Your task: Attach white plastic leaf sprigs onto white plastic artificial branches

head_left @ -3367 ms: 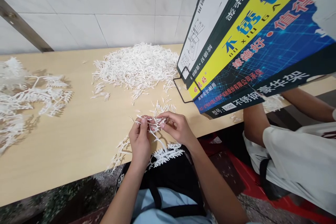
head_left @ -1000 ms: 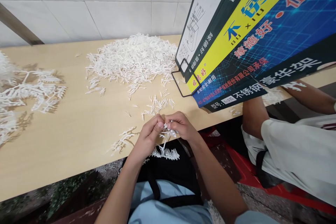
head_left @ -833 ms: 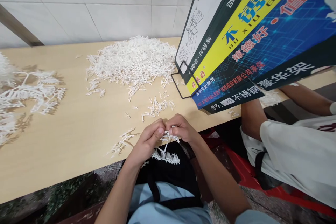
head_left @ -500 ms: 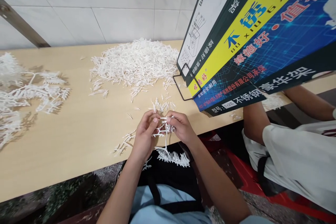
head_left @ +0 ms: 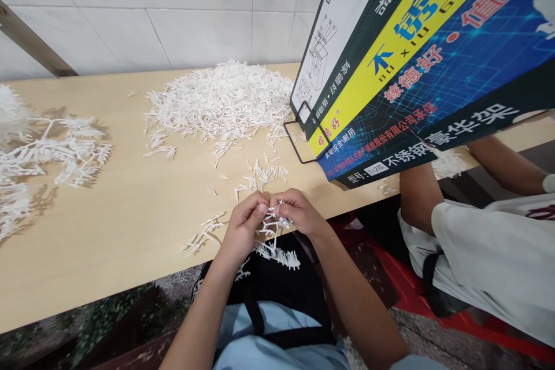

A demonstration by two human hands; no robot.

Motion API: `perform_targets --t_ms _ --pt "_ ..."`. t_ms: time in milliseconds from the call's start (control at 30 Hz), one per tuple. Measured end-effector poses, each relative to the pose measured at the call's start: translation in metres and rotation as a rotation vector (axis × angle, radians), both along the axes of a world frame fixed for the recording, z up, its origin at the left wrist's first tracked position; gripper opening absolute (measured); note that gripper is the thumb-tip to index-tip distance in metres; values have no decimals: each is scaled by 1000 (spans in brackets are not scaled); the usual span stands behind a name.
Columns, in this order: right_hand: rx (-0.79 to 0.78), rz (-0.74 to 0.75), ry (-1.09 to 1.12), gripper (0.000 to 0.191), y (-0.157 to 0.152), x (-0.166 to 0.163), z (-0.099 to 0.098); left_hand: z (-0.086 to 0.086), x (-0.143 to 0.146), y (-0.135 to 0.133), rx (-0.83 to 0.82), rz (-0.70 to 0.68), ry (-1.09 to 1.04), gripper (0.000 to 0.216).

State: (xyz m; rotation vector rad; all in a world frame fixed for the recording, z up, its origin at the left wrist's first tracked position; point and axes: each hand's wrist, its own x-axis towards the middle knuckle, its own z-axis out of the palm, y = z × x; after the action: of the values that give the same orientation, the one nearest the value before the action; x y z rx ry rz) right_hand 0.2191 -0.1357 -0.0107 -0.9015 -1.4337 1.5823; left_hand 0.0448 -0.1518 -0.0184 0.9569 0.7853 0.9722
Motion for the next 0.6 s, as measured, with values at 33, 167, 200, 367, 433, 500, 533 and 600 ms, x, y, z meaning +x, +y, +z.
perform_targets --t_ms 33,167,200,367,433,500,533,600 --pt "9 29 6 23 1 1 1 1 -1 0 -10 -21 -13 35" --pt "34 91 5 22 2 5 1 6 -4 -1 -67 -62 -105 37" --pt "25 91 19 23 1 6 1 7 -4 0 -89 -72 -143 37" --pt "-128 -53 259 33 -2 4 -5 12 -4 3 -234 -15 -357 33" --pt "-179 -122 237 32 -2 1 -7 13 -1 6 -265 78 -344 30" --pt "-206 -164 203 29 -2 -3 -8 14 3 8 -273 162 -304 24" --pt "-208 -179 200 29 -1 -5 -8 14 5 8 -274 192 -285 25" --pt "-189 -202 198 29 0 -7 -9 15 7 9 -284 213 -251 31"
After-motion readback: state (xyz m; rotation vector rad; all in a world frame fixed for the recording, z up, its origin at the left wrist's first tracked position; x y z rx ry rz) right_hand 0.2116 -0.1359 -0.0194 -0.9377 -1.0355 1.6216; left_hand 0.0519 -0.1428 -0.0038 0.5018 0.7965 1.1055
